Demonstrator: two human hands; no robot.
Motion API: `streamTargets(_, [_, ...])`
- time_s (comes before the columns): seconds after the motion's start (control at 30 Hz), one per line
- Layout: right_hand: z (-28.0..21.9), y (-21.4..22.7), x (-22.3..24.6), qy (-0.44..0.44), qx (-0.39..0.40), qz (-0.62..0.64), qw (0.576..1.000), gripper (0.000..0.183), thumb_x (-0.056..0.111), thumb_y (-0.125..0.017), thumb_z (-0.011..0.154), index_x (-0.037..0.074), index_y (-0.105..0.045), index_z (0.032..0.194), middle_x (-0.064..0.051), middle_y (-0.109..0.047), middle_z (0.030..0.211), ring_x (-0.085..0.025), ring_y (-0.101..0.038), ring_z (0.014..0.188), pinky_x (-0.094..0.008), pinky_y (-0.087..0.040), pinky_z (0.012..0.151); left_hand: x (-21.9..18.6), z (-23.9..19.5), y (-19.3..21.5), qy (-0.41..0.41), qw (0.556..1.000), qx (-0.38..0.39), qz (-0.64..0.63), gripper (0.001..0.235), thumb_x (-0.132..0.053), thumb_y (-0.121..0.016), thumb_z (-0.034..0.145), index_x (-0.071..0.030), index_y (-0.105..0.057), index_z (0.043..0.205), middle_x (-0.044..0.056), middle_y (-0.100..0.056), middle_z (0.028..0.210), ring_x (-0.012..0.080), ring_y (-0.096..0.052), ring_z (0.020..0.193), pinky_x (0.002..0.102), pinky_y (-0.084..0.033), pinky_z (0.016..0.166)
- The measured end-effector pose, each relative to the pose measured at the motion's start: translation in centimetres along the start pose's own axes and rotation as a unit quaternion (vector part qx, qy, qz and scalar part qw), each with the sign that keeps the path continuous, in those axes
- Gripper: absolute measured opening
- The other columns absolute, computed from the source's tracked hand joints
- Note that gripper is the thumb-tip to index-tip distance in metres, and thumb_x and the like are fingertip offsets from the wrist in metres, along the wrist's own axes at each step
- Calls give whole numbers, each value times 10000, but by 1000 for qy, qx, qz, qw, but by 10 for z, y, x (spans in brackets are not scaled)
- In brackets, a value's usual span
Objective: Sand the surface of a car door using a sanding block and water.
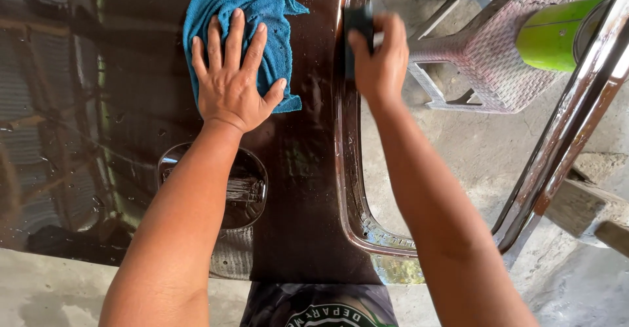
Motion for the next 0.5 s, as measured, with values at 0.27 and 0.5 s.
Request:
streamTargets(0.27, [-24,5,-5,-45,46,53,996,318,123,-800,925,82,-569,1141,-96,-708,1111,-231,-741,887,-345,-648,659,-2,0,3,-2,1000,-7,-5,850,-626,-591,991,-247,-318,1700,136,-158,1749,468,-167,1567,675,-73,1240])
streamTargets(0.5, [-152,40,-13,-182,123,-25,975,380,179,-812,870,44,-594,1150,-125,-706,1015,-259,-681,769,-412,-550,660,0,1,2,-1,1000,-6,-5,836,-643,-577,1001,-243,-331,1692,137,-157,1743,466,-161,1565,678,-69,1236])
Point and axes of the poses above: each hand's wrist, its own z-axis towards the middle knuckle, its own y-axis out of the back of the hand, x = y × z, the point moved 9 cm from there along z, towards the middle knuckle
